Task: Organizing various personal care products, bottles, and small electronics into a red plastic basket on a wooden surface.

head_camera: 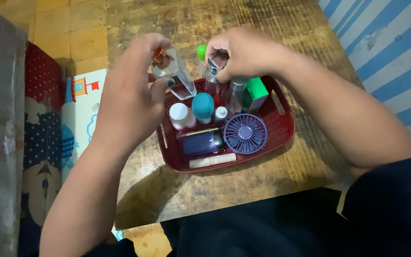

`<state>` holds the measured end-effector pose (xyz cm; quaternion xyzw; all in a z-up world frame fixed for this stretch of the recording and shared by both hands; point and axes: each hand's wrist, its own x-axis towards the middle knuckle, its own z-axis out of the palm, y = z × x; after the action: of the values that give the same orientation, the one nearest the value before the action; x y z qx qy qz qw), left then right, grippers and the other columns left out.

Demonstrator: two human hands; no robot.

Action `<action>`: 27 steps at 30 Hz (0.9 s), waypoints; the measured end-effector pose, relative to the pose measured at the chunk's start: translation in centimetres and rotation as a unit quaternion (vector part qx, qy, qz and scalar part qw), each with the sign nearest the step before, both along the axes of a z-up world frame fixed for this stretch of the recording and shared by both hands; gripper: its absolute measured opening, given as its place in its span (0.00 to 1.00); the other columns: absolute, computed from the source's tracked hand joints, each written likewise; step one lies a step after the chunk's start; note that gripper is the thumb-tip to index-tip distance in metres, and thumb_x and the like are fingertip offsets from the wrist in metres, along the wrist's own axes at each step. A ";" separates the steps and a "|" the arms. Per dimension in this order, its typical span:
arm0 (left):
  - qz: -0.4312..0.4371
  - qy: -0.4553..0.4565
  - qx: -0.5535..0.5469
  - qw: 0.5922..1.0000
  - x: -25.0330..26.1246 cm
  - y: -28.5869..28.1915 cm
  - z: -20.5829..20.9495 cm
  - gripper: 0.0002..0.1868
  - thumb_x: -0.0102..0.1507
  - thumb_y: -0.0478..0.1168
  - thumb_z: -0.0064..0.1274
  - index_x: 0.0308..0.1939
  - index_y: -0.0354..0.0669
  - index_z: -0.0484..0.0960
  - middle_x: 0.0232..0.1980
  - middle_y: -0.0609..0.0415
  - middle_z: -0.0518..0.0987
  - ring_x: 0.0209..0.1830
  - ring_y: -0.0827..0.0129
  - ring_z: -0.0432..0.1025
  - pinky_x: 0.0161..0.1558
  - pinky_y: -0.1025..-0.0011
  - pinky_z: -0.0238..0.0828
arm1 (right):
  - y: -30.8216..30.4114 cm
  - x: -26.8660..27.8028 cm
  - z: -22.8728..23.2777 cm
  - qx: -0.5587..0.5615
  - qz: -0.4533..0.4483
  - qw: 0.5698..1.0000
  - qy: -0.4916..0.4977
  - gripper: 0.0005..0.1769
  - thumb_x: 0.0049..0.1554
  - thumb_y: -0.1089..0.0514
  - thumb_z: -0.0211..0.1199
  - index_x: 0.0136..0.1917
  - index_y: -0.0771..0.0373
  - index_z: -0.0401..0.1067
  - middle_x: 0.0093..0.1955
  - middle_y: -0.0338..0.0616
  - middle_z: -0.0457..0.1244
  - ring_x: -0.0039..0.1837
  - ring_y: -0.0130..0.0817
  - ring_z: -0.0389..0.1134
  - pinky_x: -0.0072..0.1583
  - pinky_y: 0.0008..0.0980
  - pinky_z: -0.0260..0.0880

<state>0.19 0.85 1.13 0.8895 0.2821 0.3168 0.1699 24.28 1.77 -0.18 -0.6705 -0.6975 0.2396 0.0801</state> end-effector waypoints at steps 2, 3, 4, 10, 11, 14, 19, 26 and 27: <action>0.000 0.001 0.001 1.000 0.0 0.1 -0.2 0.26 0.58 0.20 0.49 0.59 0.38 0.66 0.58 0.44 0.72 0.52 0.50 0.69 0.43 0.60 0.72 | 0.1 -0.3 0.2 -0.009 0.002 1.000 -0.024 0.19 0.45 0.58 0.72 0.52 0.49 0.76 0.42 0.29 0.68 0.43 0.28 0.66 0.44 0.32 0.60; -0.001 0.002 0.002 1.000 -0.1 0.1 -0.3 0.26 0.58 0.20 0.50 0.59 0.37 0.67 0.59 0.44 0.72 0.53 0.49 0.70 0.43 0.60 0.72 | 0.2 -0.4 0.3 -0.019 0.004 0.999 -0.047 0.19 0.45 0.57 0.72 0.51 0.48 0.76 0.43 0.29 0.69 0.44 0.28 0.67 0.44 0.32 0.61; -0.001 0.002 0.002 1.000 -0.1 0.1 -0.4 0.26 0.58 0.20 0.50 0.59 0.37 0.67 0.59 0.44 0.72 0.53 0.49 0.70 0.43 0.60 0.72 | 0.0 -0.8 0.5 -0.019 0.004 0.999 -0.047 0.19 0.45 0.57 0.72 0.51 0.48 0.76 0.43 0.29 0.69 0.44 0.28 0.67 0.44 0.32 0.61; 0.001 0.011 0.011 1.000 0.2 0.0 -0.4 0.27 0.57 0.21 0.49 0.60 0.38 0.66 0.61 0.46 0.71 0.52 0.51 0.69 0.44 0.60 0.70 | -0.1 -2.3 1.0 -0.044 0.038 0.993 -0.102 0.22 0.46 0.58 0.75 0.54 0.49 0.77 0.45 0.35 0.69 0.45 0.34 0.66 0.42 0.36 0.62; 0.003 0.013 0.007 1.000 0.3 -0.1 -0.3 0.27 0.57 0.21 0.49 0.60 0.39 0.66 0.61 0.46 0.72 0.51 0.50 0.69 0.44 0.60 0.71 | -0.2 -2.5 1.2 -0.055 0.032 0.993 -0.103 0.21 0.47 0.58 0.74 0.55 0.49 0.77 0.45 0.36 0.68 0.44 0.34 0.66 0.42 0.36 0.63; 0.004 0.017 0.001 1.000 0.4 -0.5 0.2 0.26 0.58 0.21 0.49 0.59 0.38 0.67 0.61 0.45 0.72 0.51 0.50 0.69 0.44 0.60 0.71 | 0.0 -2.5 0.9 -0.058 0.036 0.991 -0.113 0.19 0.47 0.57 0.74 0.54 0.48 0.77 0.45 0.37 0.68 0.44 0.35 0.65 0.44 0.37 0.63; -0.004 0.007 0.012 1.000 0.2 -1.2 1.2 0.29 0.56 0.21 0.48 0.61 0.38 0.68 0.62 0.46 0.72 0.55 0.51 0.70 0.44 0.62 0.72 | -0.7 -1.6 0.4 -0.030 0.064 0.994 -0.080 0.23 0.48 0.56 0.74 0.57 0.51 0.74 0.49 0.37 0.68 0.49 0.35 0.68 0.50 0.35 0.66; -0.072 -0.024 0.147 0.986 0.9 -3.1 2.5 0.31 0.64 0.21 0.57 0.68 0.33 0.64 0.64 0.36 0.72 0.62 0.43 0.69 0.58 0.53 0.70 | -6.6 -1.4 3.5 0.297 0.185 0.933 0.082 0.39 0.54 0.53 0.71 0.72 0.66 0.57 0.65 0.53 0.61 0.62 0.45 0.61 0.61 0.44 0.64; -0.095 -0.039 0.179 0.979 1.4 -3.4 2.7 0.29 0.66 0.21 0.60 0.68 0.31 0.64 0.62 0.36 0.74 0.61 0.42 0.69 0.63 0.51 0.66 | -7.3 -1.7 3.7 0.314 0.226 0.915 0.115 0.41 0.56 0.48 0.75 0.69 0.69 0.56 0.60 0.54 0.62 0.56 0.42 0.63 0.58 0.40 0.66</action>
<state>1.59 -2.53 3.85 0.9151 0.1285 0.3790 0.0486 22.53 -5.52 3.52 -0.4035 -0.8556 0.0952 0.3100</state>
